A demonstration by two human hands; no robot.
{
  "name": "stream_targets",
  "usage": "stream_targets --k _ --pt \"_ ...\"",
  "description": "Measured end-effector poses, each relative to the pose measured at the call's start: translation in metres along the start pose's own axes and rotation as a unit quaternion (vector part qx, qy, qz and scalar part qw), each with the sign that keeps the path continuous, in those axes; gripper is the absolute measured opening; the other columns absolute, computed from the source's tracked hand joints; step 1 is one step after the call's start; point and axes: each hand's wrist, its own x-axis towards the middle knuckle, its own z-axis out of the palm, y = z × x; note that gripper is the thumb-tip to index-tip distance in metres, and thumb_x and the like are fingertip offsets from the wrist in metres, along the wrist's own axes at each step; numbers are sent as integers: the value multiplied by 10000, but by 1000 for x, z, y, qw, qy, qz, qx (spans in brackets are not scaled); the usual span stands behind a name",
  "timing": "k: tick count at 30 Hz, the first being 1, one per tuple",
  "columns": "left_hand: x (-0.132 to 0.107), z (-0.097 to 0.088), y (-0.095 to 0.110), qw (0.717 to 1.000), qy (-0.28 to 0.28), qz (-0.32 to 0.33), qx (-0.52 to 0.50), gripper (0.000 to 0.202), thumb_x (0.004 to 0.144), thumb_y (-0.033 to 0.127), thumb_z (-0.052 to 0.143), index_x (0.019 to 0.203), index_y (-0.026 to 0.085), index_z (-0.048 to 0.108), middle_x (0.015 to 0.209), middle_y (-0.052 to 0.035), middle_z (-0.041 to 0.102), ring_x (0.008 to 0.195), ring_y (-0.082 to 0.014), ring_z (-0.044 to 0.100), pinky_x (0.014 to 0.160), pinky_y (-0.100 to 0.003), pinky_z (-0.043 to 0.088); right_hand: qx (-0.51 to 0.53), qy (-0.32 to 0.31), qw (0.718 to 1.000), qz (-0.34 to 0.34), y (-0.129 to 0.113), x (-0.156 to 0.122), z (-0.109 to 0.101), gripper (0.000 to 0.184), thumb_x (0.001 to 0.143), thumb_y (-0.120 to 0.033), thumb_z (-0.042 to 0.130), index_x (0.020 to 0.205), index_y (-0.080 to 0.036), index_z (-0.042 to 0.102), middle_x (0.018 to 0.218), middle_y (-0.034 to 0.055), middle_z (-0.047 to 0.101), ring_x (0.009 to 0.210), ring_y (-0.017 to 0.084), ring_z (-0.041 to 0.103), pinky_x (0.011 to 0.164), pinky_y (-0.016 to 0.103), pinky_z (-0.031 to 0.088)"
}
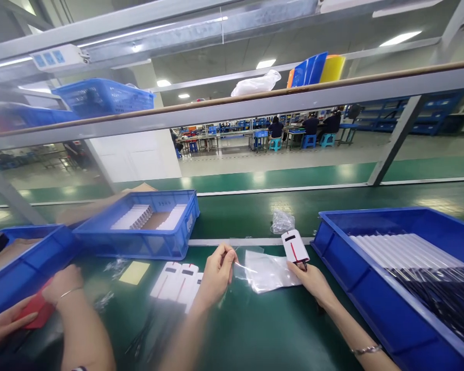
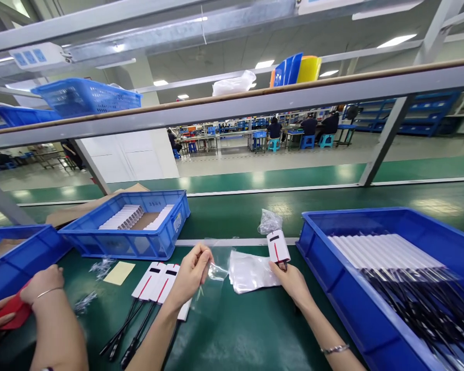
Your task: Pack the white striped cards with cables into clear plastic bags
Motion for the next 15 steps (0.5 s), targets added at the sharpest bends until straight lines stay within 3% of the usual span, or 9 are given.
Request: stream_targets --k 2,5,8,11,13,15 --pt "-16 -8 14 1000 -3 -15 11 355 1001 493 469 805 203 529 555 82 463 437 -74 353 468 -213 278 6 32 999 -2 -9 -13 -13 258 968 -416 667 898 -168 670 912 -8 677 831 201 665 755 358 557" --pt "-36 -11 29 999 -18 -35 36 342 988 459 503 783 189 549 703 24 597 590 -102 490 567 -227 342 82 56 995 -27 -34 -45 -28 283 960 -433 637 828 -183 635 793 -30 614 764 186 607 688 307 479" --pt "-50 -6 36 997 -39 -53 41 323 980 439 513 774 193 546 697 12 607 651 -131 544 615 -245 371 188 -5 981 -49 -68 -88 -35 462 898 -640 595 874 -181 635 636 -65 465 549 134 409 514 284 313" --pt "-60 2 39 995 -45 -64 57 306 973 422 515 766 199 548 682 10 614 617 -130 518 589 -250 354 238 -83 966 -53 -97 -128 -34 567 827 -723 612 889 -163 674 624 -67 446 501 105 283 481 278 219" --pt "-65 6 40 994 -40 -61 83 297 966 408 515 752 203 546 669 11 602 596 -127 490 567 -251 334 245 -127 959 -60 -110 -148 -33 534 817 -696 649 860 -166 698 645 -45 515 501 100 316 480 265 245" --pt "-69 8 43 992 -36 -53 108 290 957 396 516 738 206 541 657 14 582 578 -125 476 553 -254 323 243 -161 953 -76 -119 -161 -34 460 821 -638 696 872 -181 714 732 -13 614 582 131 467 541 258 369"
